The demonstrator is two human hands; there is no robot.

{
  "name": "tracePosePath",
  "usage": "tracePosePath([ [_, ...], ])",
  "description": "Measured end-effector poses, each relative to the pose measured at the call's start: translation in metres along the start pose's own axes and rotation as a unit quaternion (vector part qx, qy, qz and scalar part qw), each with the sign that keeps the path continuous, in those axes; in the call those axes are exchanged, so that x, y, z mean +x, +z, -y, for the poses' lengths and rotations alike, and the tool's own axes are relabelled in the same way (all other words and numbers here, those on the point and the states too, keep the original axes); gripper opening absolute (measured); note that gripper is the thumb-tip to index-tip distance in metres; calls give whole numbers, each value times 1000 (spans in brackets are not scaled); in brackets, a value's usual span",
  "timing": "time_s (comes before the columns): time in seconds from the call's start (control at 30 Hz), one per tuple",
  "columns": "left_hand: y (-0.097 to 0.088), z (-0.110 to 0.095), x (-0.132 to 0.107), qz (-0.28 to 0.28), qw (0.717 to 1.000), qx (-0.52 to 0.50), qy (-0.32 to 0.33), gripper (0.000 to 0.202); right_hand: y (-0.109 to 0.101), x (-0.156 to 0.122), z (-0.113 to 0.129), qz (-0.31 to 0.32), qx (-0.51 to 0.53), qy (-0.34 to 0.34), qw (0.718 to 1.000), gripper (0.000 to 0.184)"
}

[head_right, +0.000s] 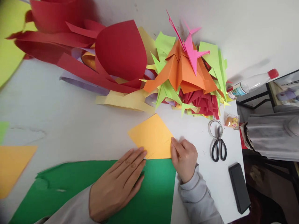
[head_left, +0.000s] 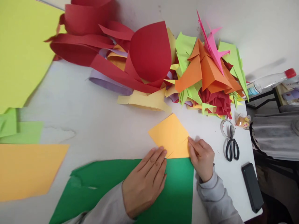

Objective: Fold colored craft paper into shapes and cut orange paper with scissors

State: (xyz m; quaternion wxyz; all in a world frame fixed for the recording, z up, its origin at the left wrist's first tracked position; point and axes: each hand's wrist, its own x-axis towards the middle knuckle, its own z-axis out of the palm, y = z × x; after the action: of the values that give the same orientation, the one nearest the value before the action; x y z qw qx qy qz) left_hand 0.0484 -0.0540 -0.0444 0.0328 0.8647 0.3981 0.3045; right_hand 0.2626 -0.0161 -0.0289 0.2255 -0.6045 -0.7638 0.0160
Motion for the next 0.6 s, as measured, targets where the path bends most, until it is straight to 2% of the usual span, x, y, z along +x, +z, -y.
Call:
tracePosePath([
  [0.33,1,3,4,46,998,2,-39,37,-1,2,2,-5,-7,-9,1000,24],
  [0.6,3,3,3,79,997,5,6,28,-1,3,4,-5,-13,-2,1000,26],
])
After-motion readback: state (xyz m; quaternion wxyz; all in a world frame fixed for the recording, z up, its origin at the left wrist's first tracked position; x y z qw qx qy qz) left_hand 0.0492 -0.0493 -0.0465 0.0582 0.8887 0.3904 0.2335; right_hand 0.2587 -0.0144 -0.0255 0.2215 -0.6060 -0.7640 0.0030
